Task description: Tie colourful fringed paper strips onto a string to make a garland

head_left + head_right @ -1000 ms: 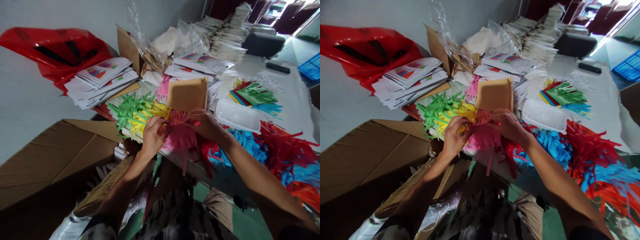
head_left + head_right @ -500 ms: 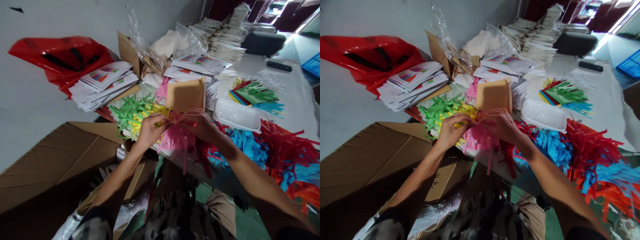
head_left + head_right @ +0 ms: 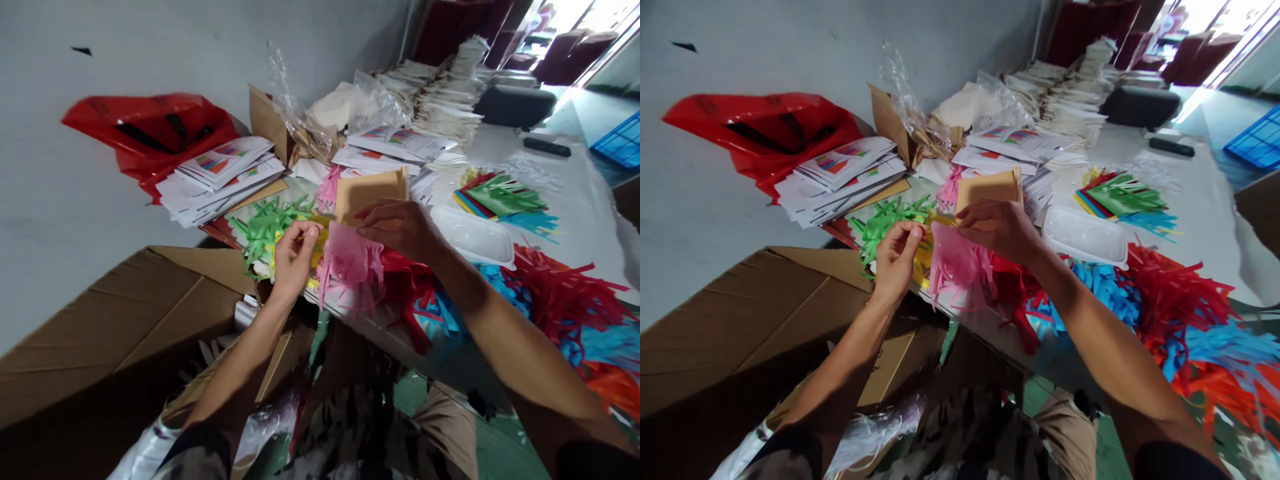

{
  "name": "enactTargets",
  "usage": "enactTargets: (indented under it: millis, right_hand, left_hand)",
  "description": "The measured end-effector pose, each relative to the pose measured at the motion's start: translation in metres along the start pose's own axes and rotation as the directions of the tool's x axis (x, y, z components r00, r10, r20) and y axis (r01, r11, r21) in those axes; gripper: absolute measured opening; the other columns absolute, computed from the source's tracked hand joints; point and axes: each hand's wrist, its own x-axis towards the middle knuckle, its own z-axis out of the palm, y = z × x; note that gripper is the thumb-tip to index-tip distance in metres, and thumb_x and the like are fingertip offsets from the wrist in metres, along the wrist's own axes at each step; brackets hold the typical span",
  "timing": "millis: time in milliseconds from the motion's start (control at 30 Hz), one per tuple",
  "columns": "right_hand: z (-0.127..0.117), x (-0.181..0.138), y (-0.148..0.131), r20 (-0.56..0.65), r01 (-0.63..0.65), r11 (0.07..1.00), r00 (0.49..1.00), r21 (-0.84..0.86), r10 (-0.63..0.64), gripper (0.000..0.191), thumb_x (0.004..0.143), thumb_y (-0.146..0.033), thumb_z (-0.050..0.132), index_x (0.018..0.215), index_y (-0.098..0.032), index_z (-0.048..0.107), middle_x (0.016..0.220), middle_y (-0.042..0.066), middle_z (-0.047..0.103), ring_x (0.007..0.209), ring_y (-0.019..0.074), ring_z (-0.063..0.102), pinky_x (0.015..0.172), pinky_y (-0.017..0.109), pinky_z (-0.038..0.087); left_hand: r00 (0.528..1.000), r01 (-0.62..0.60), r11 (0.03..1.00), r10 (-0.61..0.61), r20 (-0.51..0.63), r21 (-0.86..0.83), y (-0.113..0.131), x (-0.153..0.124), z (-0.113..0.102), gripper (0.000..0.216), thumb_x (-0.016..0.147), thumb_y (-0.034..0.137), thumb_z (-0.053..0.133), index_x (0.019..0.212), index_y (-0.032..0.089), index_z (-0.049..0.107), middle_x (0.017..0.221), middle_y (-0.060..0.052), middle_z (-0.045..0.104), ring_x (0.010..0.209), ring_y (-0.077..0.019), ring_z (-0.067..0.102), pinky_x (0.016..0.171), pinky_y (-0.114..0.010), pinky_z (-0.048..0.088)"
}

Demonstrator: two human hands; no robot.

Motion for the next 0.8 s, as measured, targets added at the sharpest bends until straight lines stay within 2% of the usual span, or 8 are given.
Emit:
enactTargets:
  millis: [133,200,233,300,367,467,600,800]
  right_hand:
    - [0.0,0.002,-0.011,-0.041,-0.008,0.997,0.999,0.083,0.012,0.01,0.088,-0.031,0.077,0.087,-0.022,0.081,0.107,0.004,0.081,0.101,0.0213,0.075,0.096,0.036,0.058]
    - [-0.005,0.006,-0.024,-0.151,0.02,0.995,0.989,0.098,-0.005,0.008,0.09,-0.028,0.076,0.089,-0.021,0.079,0.098,0.003,0.081,0.094,0.0188,0.075,0.091,0.034,0.059]
    - [-0.009,0.009,-0.031,-0.245,0.054,0.993,0.969,0.101,-0.028,0.006,0.09,-0.026,0.076,0.089,-0.021,0.079,0.094,0.002,0.08,0.09,0.0173,0.074,0.087,0.032,0.059]
    - [-0.02,0.015,-0.046,-0.44,0.122,0.991,0.894,0.048,-0.088,0.006,0.092,-0.023,0.075,0.086,-0.021,0.077,0.085,-0.001,0.077,0.082,0.0142,0.07,0.079,0.029,0.057]
    - [-0.03,0.018,-0.061,-0.528,0.147,0.988,0.836,-0.041,-0.146,0.012,0.093,-0.022,0.074,0.082,-0.023,0.075,0.081,-0.003,0.073,0.079,0.013,0.068,0.077,0.029,0.055]
    - [-0.038,0.01,-0.083,-0.48,0.181,0.978,0.852,-0.103,-0.208,0.013,0.096,-0.024,0.072,0.084,-0.025,0.075,0.088,-0.003,0.076,0.088,0.0153,0.071,0.085,0.033,0.057]
    - [-0.031,-0.023,-0.108,-0.433,0.192,0.963,0.864,-0.192,-0.258,0.008,0.097,-0.023,0.072,0.092,-0.028,0.077,0.1,0.0,0.08,0.1,0.0207,0.074,0.098,0.042,0.058]
    - [-0.026,-0.067,-0.132,-0.423,0.163,0.966,0.875,-0.201,-0.236,0.01,0.097,-0.025,0.071,0.092,-0.031,0.076,0.102,0.0,0.08,0.101,0.0232,0.074,0.095,0.046,0.061]
  left_hand:
    - [1.0,0.004,1.0,-0.004,0.002,-0.017,0.002,-0.006,-0.003,0.03,0.099,0.052,0.068,0.101,0.022,0.072,0.098,-0.003,0.072,0.092,-0.0159,0.067,0.087,-0.029,0.053]
    - [1.0,-0.018,1.0,0.018,-0.006,-0.016,0.004,-0.006,-0.005,0.031,0.102,0.052,0.064,0.104,0.023,0.074,0.103,-0.005,0.074,0.097,-0.0163,0.068,0.092,-0.031,0.053]
    - [1.0,-0.03,0.999,0.03,-0.005,-0.024,0.006,-0.005,-0.006,0.032,0.103,0.052,0.061,0.104,0.024,0.075,0.104,-0.005,0.075,0.098,-0.0163,0.068,0.094,-0.032,0.053]
    - [0.998,-0.058,0.997,0.057,-0.005,-0.058,0.012,-0.001,-0.008,0.036,0.105,0.054,0.056,0.103,0.025,0.076,0.104,-0.005,0.075,0.097,-0.0165,0.068,0.095,-0.033,0.053]
    - [0.995,-0.103,0.991,0.101,-0.021,-0.09,0.024,0.006,-0.009,0.04,0.105,0.058,0.053,0.102,0.026,0.077,0.102,-0.005,0.075,0.097,-0.0173,0.069,0.095,-0.034,0.054]
    - [0.976,-0.216,0.966,0.214,-0.028,-0.144,0.052,0.013,-0.008,0.043,0.103,0.064,0.054,0.106,0.028,0.077,0.105,-0.005,0.073,0.1,-0.0192,0.069,0.097,-0.037,0.055]
    - [0.933,-0.347,0.919,0.358,0.03,-0.187,0.092,0.009,-0.003,0.037,0.099,0.061,0.062,0.118,0.03,0.074,0.108,-0.005,0.069,0.101,-0.02,0.067,0.097,-0.038,0.054]
    - [0.924,-0.368,0.927,0.372,0.084,-0.069,0.125,-0.021,0.009,0.027,0.091,0.047,0.081,0.107,0.027,0.072,0.091,-0.001,0.063,0.083,-0.0156,0.061,0.08,-0.031,0.052]
